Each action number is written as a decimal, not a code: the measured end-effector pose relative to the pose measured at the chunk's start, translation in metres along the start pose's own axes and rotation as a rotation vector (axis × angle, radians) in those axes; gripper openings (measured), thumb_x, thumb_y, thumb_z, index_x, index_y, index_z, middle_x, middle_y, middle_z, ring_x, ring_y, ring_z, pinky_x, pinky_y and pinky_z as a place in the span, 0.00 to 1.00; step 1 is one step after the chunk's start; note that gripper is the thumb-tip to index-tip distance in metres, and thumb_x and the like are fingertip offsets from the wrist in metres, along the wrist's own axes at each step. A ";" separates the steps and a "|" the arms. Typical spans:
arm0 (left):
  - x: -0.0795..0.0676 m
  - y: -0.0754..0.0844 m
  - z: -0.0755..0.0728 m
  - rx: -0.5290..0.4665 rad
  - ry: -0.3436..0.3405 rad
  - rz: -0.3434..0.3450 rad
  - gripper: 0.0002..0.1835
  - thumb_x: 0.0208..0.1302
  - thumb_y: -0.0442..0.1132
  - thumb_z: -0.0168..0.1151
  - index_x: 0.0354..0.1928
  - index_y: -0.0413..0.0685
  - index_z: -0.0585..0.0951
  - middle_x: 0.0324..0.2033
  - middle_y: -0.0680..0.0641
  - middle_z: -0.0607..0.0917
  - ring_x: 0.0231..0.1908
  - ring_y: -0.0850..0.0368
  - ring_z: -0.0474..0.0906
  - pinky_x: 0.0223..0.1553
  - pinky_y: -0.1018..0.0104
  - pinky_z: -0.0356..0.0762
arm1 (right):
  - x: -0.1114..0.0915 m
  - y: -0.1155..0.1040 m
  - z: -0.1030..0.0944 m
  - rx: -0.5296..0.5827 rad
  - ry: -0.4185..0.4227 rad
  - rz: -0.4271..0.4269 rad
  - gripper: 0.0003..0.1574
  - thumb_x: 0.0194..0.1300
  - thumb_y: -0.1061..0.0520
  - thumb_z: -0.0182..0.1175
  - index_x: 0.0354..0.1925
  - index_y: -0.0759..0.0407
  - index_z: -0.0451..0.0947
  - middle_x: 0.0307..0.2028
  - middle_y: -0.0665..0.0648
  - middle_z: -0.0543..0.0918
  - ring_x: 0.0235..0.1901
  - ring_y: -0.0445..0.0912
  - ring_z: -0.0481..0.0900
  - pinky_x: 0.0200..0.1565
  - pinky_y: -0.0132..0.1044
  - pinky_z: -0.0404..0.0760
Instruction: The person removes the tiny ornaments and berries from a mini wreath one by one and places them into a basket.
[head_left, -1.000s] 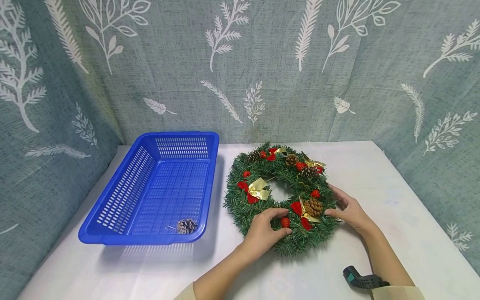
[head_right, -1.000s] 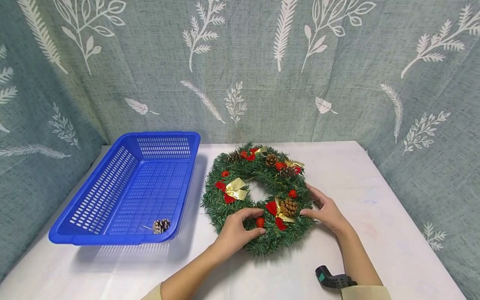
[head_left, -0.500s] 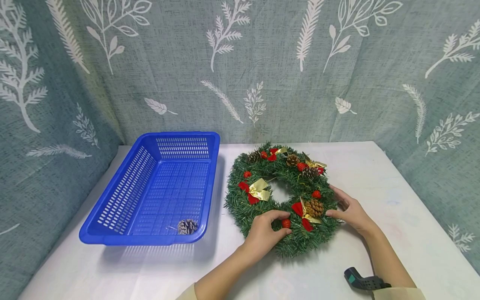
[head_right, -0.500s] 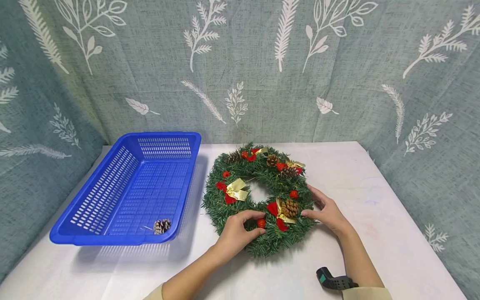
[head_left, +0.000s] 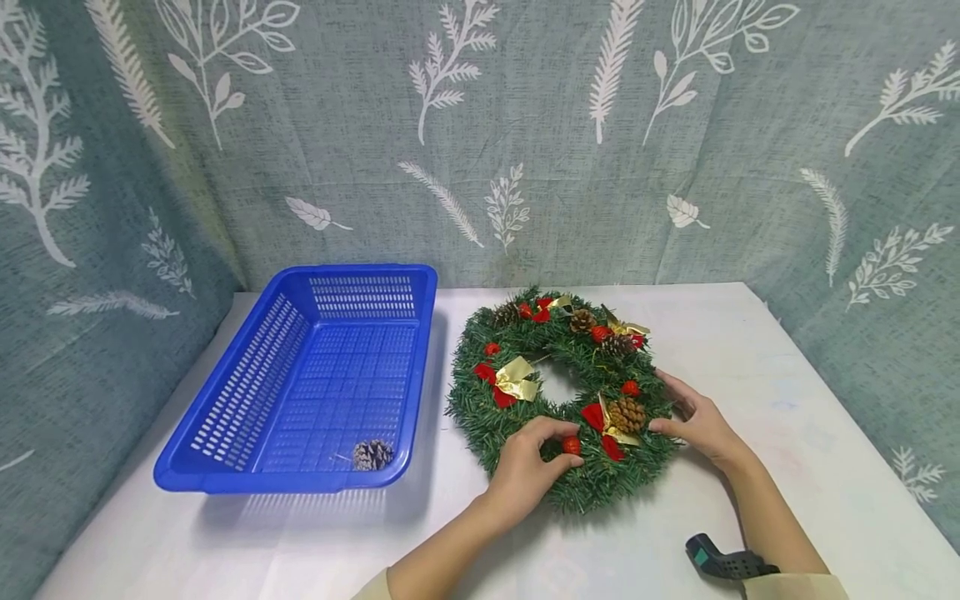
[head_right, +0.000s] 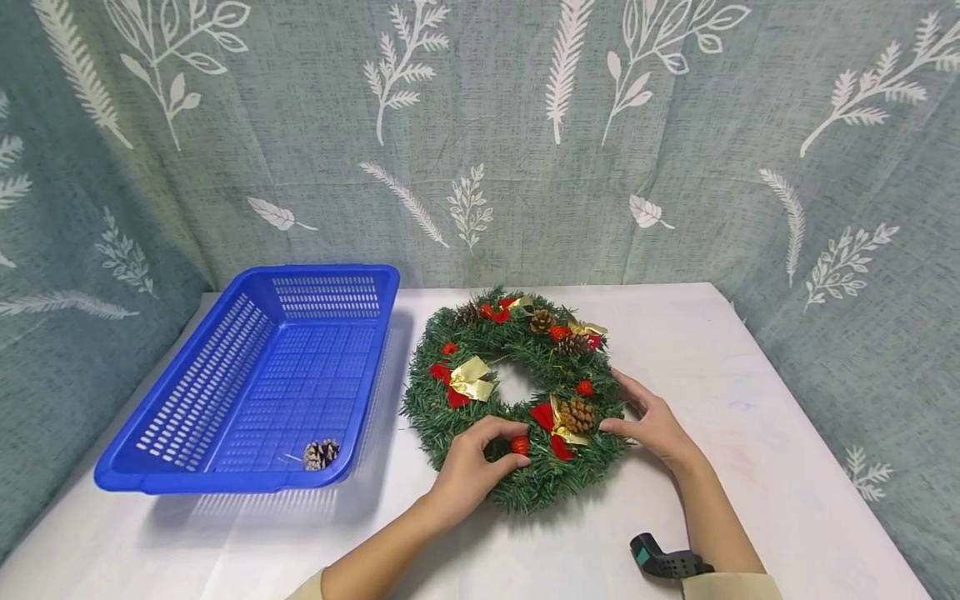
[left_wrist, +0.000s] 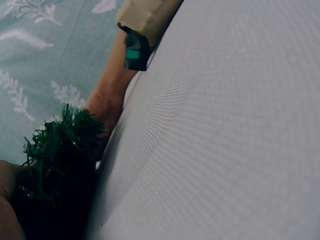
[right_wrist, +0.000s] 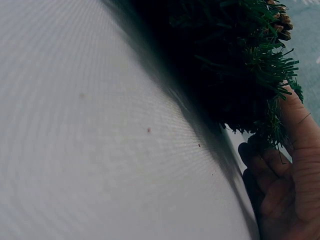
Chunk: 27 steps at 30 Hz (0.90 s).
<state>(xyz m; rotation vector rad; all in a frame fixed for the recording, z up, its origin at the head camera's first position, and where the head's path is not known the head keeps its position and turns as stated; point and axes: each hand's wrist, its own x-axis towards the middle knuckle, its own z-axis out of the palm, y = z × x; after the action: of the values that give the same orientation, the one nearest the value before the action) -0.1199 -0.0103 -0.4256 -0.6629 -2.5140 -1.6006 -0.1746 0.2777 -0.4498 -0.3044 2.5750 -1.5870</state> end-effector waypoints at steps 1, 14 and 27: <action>0.000 0.001 0.000 0.001 0.008 0.007 0.18 0.54 0.37 0.70 0.48 0.48 0.82 0.42 0.52 0.83 0.45 0.59 0.79 0.48 0.68 0.77 | 0.000 0.000 0.000 -0.001 0.000 -0.001 0.53 0.57 0.59 0.67 0.72 0.66 0.48 0.66 0.78 0.55 0.65 0.72 0.53 0.63 0.67 0.52; 0.001 0.001 -0.003 -0.060 0.072 0.031 0.19 0.53 0.38 0.70 0.49 0.45 0.82 0.45 0.50 0.83 0.48 0.56 0.79 0.50 0.66 0.77 | 0.000 -0.001 -0.001 -0.002 0.010 -0.012 0.53 0.57 0.60 0.67 0.72 0.65 0.48 0.66 0.79 0.55 0.64 0.73 0.54 0.62 0.67 0.54; 0.001 0.000 -0.002 -0.103 0.105 0.057 0.18 0.53 0.38 0.70 0.48 0.45 0.83 0.42 0.49 0.84 0.42 0.57 0.82 0.46 0.68 0.79 | 0.000 0.000 0.000 -0.003 0.007 -0.008 0.53 0.57 0.61 0.67 0.72 0.66 0.48 0.67 0.78 0.54 0.65 0.72 0.53 0.62 0.67 0.53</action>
<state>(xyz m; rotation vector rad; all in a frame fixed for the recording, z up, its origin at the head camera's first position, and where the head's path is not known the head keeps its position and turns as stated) -0.1216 -0.0117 -0.4243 -0.6372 -2.3310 -1.7073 -0.1749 0.2778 -0.4492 -0.3108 2.5848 -1.5894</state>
